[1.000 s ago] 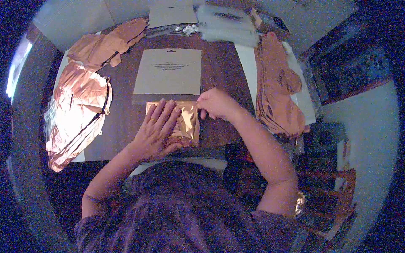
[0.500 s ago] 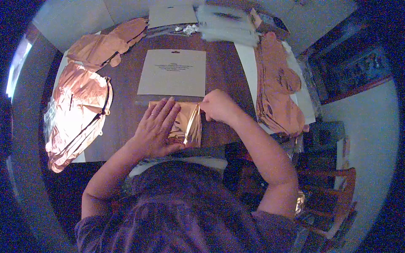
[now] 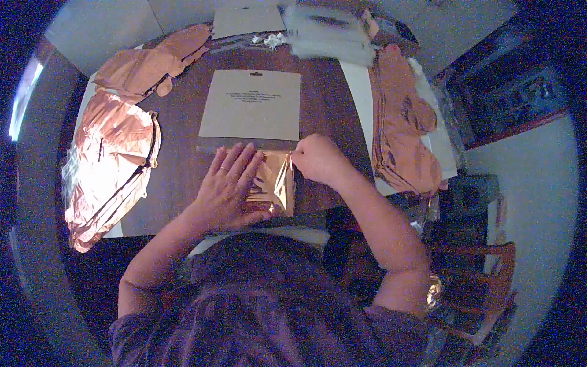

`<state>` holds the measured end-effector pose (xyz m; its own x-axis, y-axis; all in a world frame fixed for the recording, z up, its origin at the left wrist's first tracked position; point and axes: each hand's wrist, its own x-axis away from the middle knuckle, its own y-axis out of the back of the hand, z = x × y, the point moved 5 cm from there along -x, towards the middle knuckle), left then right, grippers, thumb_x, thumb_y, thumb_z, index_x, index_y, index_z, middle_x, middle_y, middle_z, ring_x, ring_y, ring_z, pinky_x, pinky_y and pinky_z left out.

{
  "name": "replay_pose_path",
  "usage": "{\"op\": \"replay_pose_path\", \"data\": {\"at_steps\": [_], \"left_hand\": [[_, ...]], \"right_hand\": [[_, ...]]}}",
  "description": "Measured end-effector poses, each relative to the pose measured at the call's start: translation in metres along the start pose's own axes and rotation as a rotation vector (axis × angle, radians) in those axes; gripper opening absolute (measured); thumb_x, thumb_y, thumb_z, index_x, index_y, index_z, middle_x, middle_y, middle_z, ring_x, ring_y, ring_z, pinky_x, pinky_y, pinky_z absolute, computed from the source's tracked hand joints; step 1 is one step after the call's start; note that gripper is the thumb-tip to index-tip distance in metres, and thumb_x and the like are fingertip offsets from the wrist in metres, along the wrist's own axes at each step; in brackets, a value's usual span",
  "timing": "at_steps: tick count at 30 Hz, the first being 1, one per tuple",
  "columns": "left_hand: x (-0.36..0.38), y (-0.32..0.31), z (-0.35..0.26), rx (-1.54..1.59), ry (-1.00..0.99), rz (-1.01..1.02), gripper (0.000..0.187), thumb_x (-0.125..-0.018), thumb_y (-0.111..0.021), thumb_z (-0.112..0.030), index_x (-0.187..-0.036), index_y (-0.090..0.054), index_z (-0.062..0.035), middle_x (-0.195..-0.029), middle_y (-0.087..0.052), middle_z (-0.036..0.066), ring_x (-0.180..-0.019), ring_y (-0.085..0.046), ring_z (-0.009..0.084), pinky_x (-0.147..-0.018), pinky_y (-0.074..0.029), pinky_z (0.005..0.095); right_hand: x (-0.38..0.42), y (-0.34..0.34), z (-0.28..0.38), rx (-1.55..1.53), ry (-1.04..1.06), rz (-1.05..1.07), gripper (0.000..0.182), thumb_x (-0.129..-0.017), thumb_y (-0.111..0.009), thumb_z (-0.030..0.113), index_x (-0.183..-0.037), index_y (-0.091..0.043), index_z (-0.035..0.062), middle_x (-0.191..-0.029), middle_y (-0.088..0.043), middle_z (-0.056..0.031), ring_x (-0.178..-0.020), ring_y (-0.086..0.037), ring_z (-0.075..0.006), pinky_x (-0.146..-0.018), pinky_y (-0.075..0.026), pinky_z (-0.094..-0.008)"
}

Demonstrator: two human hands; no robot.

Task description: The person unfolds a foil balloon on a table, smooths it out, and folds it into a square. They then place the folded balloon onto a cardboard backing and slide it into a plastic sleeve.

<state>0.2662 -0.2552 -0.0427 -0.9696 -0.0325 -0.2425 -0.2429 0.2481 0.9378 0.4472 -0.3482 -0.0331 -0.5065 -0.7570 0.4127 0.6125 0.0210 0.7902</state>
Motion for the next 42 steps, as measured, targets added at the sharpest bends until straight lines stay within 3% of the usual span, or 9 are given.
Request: {"op": "replay_pose_path", "data": {"at_steps": [4, 7, 10, 16, 17, 20, 29, 32, 42], "left_hand": [[-0.001, 0.000, 0.000, -0.007, 0.009, 0.015, 0.105, -0.078, -0.057, -0.071, -0.147, -0.031, 0.0030, -0.148, -0.038, 0.025, -0.139, -0.034, 0.0416, -0.117, -0.016, 0.0560], [-0.002, 0.002, -0.001, -0.046, 0.012, 0.039, 0.104, -0.078, -0.056, -0.071, -0.147, -0.032, 0.0033, -0.148, -0.039, 0.024, -0.139, -0.035, 0.0406, -0.118, -0.016, 0.0555], [-0.004, 0.003, -0.004, -0.091, 0.027, 0.087, 0.103, -0.078, -0.056, -0.072, -0.146, -0.034, 0.0026, -0.149, -0.038, 0.024, -0.139, -0.035, 0.0402, -0.118, -0.015, 0.0557], [-0.006, 0.002, -0.004, -0.111, 0.021, 0.112, 0.104, -0.077, -0.056, -0.074, -0.146, -0.035, 0.0023, -0.149, -0.038, 0.024, -0.139, -0.034, 0.0400, -0.118, -0.014, 0.0566], [-0.005, 0.002, -0.004, -0.112, 0.019, 0.107, 0.104, -0.077, -0.056, -0.074, -0.146, -0.035, 0.0024, -0.149, -0.039, 0.023, -0.139, -0.035, 0.0391, -0.118, -0.014, 0.0561], [-0.003, 0.002, -0.003, -0.094, 0.013, 0.056, 0.105, -0.077, -0.055, -0.074, -0.146, -0.036, 0.0026, -0.149, -0.039, 0.023, -0.140, -0.035, 0.0385, -0.118, -0.014, 0.0558], [0.001, -0.002, -0.002, -0.056, 0.015, 0.015, 0.106, -0.077, -0.054, -0.076, -0.145, -0.036, 0.0038, -0.150, -0.037, 0.024, -0.142, -0.031, 0.0394, -0.118, -0.013, 0.0567], [0.001, -0.003, -0.003, -0.067, 0.011, 0.011, 0.106, -0.077, -0.053, -0.076, -0.145, -0.036, 0.0043, -0.150, -0.037, 0.025, -0.141, -0.032, 0.0397, -0.118, -0.013, 0.0570], [0.011, 0.004, 0.010, 0.069, 0.012, -0.044, 0.106, -0.079, -0.053, -0.075, -0.145, -0.034, 0.0061, -0.151, -0.034, 0.026, -0.144, -0.026, 0.0402, -0.118, -0.014, 0.0568]], "right_hand": [[-0.001, -0.002, 0.001, 0.166, 0.108, -0.167, 0.028, -0.086, -0.060, 0.021, -0.071, -0.065, -0.0019, -0.063, -0.065, -0.0164, -0.062, -0.066, -0.0327, -0.060, -0.051, -0.0432], [0.013, 0.010, 0.010, 0.371, -0.018, -0.221, 0.024, -0.086, -0.064, 0.023, -0.080, -0.068, -0.0002, -0.079, -0.070, -0.0170, -0.077, -0.067, -0.0371, -0.070, -0.052, -0.0459], [0.033, 0.014, 0.025, 0.514, 0.052, -0.356, 0.025, -0.087, -0.066, 0.027, -0.094, -0.067, 0.0023, -0.100, -0.070, -0.0143, -0.093, -0.066, -0.0337, -0.083, -0.050, -0.0454], [0.061, -0.034, 0.040, 0.457, 0.503, -0.462, 0.054, -0.090, -0.063, 0.032, -0.131, -0.053, -0.0027, -0.142, -0.047, -0.0202, -0.132, -0.043, -0.0344, -0.112, -0.031, -0.0495], [0.059, -0.042, 0.031, 0.476, 0.415, -0.351, 0.070, -0.091, -0.061, 0.036, -0.143, -0.039, -0.0051, -0.150, -0.036, -0.0220, -0.141, -0.033, -0.0352, -0.117, -0.022, -0.0521], [0.058, -0.046, 0.019, 0.484, 0.342, -0.366, 0.076, -0.091, -0.058, 0.045, -0.145, -0.037, -0.0036, -0.154, -0.033, -0.0209, -0.144, -0.028, -0.0340, -0.119, -0.016, -0.0527], [0.060, -0.039, 0.016, 0.345, 0.321, -0.331, 0.078, -0.094, -0.052, 0.045, -0.148, -0.027, -0.0059, -0.155, -0.028, -0.0255, -0.146, -0.024, -0.0378, -0.118, -0.014, -0.0554], [0.064, -0.035, 0.036, 0.223, 0.432, -0.384, 0.076, -0.096, -0.049, 0.043, -0.148, -0.026, -0.0075, -0.155, -0.026, -0.0282, -0.146, -0.024, -0.0401, -0.118, -0.015, -0.0564], [0.052, -0.074, 0.039, 0.352, 0.333, -0.381, 0.080, -0.095, -0.051, 0.043, -0.151, -0.022, -0.0050, -0.158, -0.017, -0.0269, -0.148, -0.017, -0.0400, -0.117, -0.011, -0.0582]]}}
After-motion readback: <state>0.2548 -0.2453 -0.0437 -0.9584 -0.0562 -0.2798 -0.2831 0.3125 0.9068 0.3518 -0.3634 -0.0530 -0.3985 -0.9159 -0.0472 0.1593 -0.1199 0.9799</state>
